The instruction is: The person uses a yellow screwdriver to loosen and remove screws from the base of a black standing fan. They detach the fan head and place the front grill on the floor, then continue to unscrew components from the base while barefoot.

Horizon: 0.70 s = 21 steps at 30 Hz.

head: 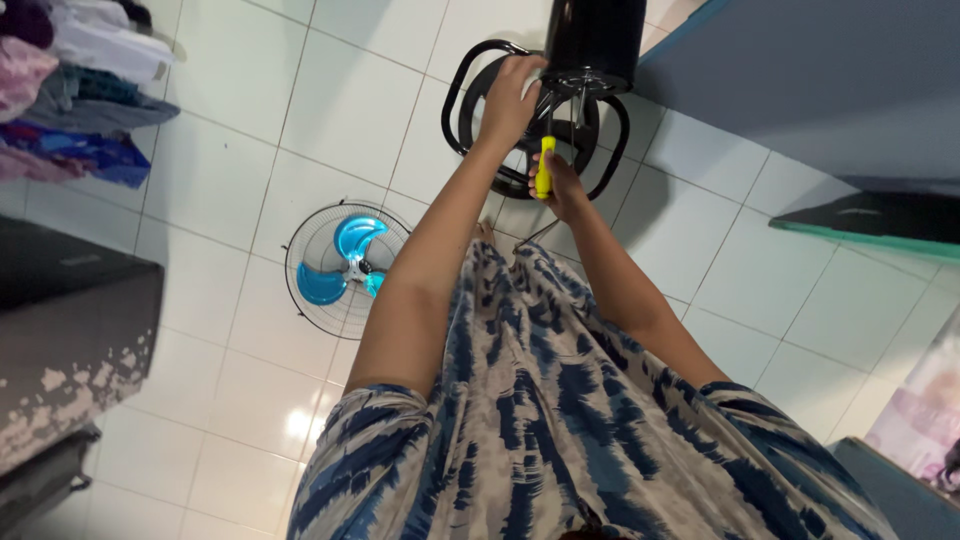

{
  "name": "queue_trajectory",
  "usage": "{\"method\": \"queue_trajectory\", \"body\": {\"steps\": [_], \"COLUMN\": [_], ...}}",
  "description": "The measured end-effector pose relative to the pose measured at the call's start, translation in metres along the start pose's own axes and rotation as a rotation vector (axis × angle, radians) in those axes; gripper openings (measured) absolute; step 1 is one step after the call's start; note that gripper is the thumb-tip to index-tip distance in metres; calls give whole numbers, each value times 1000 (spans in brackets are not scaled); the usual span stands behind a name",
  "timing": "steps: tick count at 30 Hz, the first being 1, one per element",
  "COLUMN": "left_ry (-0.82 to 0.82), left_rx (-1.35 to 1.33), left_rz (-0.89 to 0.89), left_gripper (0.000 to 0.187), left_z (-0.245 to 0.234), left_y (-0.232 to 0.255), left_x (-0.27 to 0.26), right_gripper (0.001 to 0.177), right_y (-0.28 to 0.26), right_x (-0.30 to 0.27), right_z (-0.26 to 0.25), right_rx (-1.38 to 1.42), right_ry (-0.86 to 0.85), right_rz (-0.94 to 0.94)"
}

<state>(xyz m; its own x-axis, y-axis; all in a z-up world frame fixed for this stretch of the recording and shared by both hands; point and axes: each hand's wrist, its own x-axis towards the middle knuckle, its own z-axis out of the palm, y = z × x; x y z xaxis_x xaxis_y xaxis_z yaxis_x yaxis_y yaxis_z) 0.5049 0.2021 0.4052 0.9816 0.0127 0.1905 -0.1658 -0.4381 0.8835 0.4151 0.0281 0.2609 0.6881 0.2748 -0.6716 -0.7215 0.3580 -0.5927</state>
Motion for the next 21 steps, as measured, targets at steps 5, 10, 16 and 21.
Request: {"method": "queue_trajectory", "body": {"steps": [5,10,16,21], "left_ry": [-205,-309,-495,-386], "left_rx": [71,267,388,354], "left_rz": [-16,144,0,152], "left_gripper": [46,69,60,64], "left_z": [2,8,5,10], "left_y": [9,13,19,3], "left_x": [19,34,43,43], "right_gripper": [39,37,36,36], "right_y": [-5,-14,-8,-13], "right_x": [-14,-31,-32,-36], "right_z": [16,36,40,43], "right_rx": [-26,-10,44,1], "right_ry": [80,132,126,131], "right_rz": [23,46,40,19]}}
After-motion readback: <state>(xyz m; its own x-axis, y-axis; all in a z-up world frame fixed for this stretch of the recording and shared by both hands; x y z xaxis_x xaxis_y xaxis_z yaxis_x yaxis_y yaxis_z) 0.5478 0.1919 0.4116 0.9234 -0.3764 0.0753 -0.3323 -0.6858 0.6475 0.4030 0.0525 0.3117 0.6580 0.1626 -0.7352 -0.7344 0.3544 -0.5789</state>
